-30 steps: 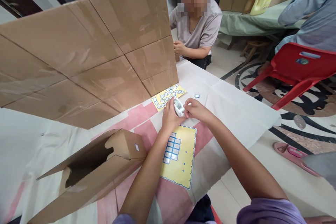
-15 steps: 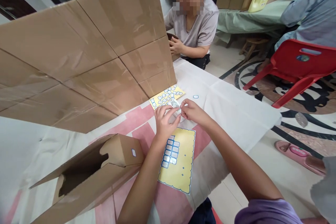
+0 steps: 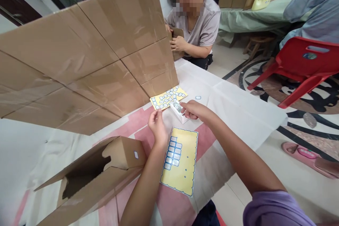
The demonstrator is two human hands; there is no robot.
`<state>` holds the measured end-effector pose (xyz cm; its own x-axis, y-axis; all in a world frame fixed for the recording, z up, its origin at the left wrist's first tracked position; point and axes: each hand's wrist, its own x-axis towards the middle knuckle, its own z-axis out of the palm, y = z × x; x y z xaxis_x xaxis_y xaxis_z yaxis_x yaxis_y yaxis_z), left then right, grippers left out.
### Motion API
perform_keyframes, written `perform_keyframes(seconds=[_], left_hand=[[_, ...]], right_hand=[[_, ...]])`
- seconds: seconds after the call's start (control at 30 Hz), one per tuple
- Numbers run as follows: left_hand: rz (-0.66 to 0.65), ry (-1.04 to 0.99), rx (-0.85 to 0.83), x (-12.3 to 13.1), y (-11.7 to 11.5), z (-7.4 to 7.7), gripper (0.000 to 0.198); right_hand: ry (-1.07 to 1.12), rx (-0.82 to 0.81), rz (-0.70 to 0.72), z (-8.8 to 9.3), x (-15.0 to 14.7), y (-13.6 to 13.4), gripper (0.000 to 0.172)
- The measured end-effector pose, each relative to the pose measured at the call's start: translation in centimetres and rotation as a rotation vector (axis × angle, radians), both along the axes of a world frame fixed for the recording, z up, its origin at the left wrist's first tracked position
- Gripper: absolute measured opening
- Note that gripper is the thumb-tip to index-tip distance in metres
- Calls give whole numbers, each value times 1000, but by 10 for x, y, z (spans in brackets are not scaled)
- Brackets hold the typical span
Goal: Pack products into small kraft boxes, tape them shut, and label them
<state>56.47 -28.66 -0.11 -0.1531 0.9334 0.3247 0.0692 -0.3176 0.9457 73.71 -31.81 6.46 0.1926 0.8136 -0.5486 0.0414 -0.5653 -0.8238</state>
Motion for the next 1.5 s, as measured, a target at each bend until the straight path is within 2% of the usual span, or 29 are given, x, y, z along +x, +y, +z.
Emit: perform_keyframes(seconds=[0.07, 0.2, 0.27, 0.47, 0.57, 0.83, 1.0, 1.13, 1.33, 1.5], left_hand=[[3, -61, -106, 2, 5, -5, 26], [-63, -108, -205, 5, 9, -10, 18], [-118, -102, -205, 5, 9, -11, 18], [-417, 43, -110, 3, 2, -6, 43], [-495, 99, -71, 0, -1, -7, 53], [-484, 209, -13, -5, 1, -17, 54], [-494, 404, 124, -3, 0, -9, 64], [-468, 523, 165, -1, -2, -5, 72], [-450, 611, 186, -2, -1, -8, 73], [-455, 668, 205, -2, -1, -7, 76]], right_hand=[[17, -46, 53, -2, -3, 10, 39], [31, -65, 61, -2, -6, 20, 32], [33, -54, 44, -2, -6, 20, 29], [41, 14, -7, -5, -8, 14, 26], [52, 64, -31, -6, -11, 10, 26], [31, 83, -38, -11, -10, 4, 21], [33, 133, -64, -12, -12, 0, 20], [22, 253, -88, -14, -15, -20, 20], [27, 304, -159, -33, -17, -59, 20], [86, 258, -219, -49, -23, -67, 19]])
